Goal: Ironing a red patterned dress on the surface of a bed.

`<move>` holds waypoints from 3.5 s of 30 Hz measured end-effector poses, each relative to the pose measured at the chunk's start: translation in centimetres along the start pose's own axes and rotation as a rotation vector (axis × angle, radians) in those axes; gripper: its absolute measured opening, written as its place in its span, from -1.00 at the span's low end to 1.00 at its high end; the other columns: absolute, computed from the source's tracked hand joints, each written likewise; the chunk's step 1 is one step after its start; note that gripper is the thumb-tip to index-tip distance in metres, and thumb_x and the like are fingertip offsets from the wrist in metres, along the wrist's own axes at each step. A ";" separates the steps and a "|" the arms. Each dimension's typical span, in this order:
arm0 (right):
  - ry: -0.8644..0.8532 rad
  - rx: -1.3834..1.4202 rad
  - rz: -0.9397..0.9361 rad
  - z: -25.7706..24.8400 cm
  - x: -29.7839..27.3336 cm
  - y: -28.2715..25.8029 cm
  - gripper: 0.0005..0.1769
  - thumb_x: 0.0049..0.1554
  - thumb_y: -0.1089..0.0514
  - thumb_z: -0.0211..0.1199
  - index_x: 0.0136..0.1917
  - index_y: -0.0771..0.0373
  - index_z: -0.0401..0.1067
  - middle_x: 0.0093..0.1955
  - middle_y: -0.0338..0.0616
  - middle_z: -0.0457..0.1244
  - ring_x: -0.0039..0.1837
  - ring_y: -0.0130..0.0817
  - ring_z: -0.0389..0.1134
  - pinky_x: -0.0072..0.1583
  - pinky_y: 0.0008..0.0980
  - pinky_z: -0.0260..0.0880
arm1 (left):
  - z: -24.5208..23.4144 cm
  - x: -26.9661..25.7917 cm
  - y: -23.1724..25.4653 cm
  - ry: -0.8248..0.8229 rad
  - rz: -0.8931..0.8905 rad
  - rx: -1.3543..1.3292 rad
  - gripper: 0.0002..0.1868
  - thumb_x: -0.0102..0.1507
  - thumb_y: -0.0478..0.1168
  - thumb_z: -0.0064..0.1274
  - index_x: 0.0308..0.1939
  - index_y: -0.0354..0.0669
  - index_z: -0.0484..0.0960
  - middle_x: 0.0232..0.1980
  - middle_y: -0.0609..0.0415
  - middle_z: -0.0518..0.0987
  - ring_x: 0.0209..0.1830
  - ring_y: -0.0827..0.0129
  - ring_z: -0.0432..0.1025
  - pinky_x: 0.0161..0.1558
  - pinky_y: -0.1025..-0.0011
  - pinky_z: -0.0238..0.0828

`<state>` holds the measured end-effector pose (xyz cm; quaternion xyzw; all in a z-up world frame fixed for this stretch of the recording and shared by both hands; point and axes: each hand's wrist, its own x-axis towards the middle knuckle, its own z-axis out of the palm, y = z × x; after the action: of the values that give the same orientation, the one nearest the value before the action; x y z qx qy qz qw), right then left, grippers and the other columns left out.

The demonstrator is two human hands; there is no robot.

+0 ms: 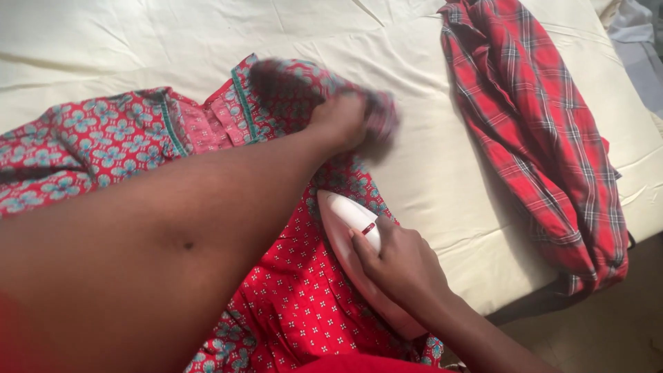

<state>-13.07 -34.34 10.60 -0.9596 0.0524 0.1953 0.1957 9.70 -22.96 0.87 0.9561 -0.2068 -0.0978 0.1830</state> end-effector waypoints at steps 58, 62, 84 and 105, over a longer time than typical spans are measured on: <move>0.053 -0.037 -0.234 6.3 4.7 -13.8 -0.40 0.16 -0.24 0.13 0.06 0.38 0.52 -0.11 0.30 0.38 0.01 0.26 0.44 0.05 0.15 0.42 | -4.6 -36.5 -15.6 0.523 -1.270 -0.068 0.12 0.00 0.54 0.36 0.29 -0.24 0.43 0.14 -0.25 0.58 0.12 -0.20 0.49 0.13 -0.03 0.38; 0.046 -0.074 -0.257 7.3 5.7 -12.3 -0.35 0.19 -0.28 0.11 0.03 0.42 0.53 -0.12 0.31 0.38 0.00 0.25 0.45 0.06 0.13 0.44 | -4.2 -35.5 -11.4 0.810 -0.876 0.460 -0.17 -0.06 0.35 0.27 0.09 -0.15 0.68 0.09 -0.23 0.60 0.09 -0.12 0.46 0.01 0.01 0.31; 0.051 -0.055 -0.367 8.2 1.7 -9.4 -0.42 0.17 -0.22 0.12 0.01 0.39 0.52 -0.13 0.31 0.39 -0.02 0.25 0.44 0.06 0.15 0.41 | -3.6 -34.9 -12.7 0.517 -0.937 -0.235 -0.39 0.11 0.16 0.39 0.04 -0.17 0.65 -0.06 -0.24 0.66 -0.01 -0.08 0.57 0.08 0.01 0.44; 0.040 -0.035 -0.361 8.5 -1.3 -9.5 -0.42 0.16 -0.22 0.14 0.01 0.39 0.49 -0.13 0.31 0.39 -0.02 0.24 0.45 0.04 0.13 0.43 | -6.5 -21.3 -18.1 -0.024 -0.397 0.173 -0.65 0.21 -0.09 0.20 0.07 0.03 0.66 0.28 -0.16 0.54 0.57 -0.17 0.05 0.53 -0.24 -0.42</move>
<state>-15.60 -22.25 7.26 -0.9604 -0.1201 0.1385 0.2098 -1.21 3.56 2.11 0.9890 -0.0240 -0.1250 0.0748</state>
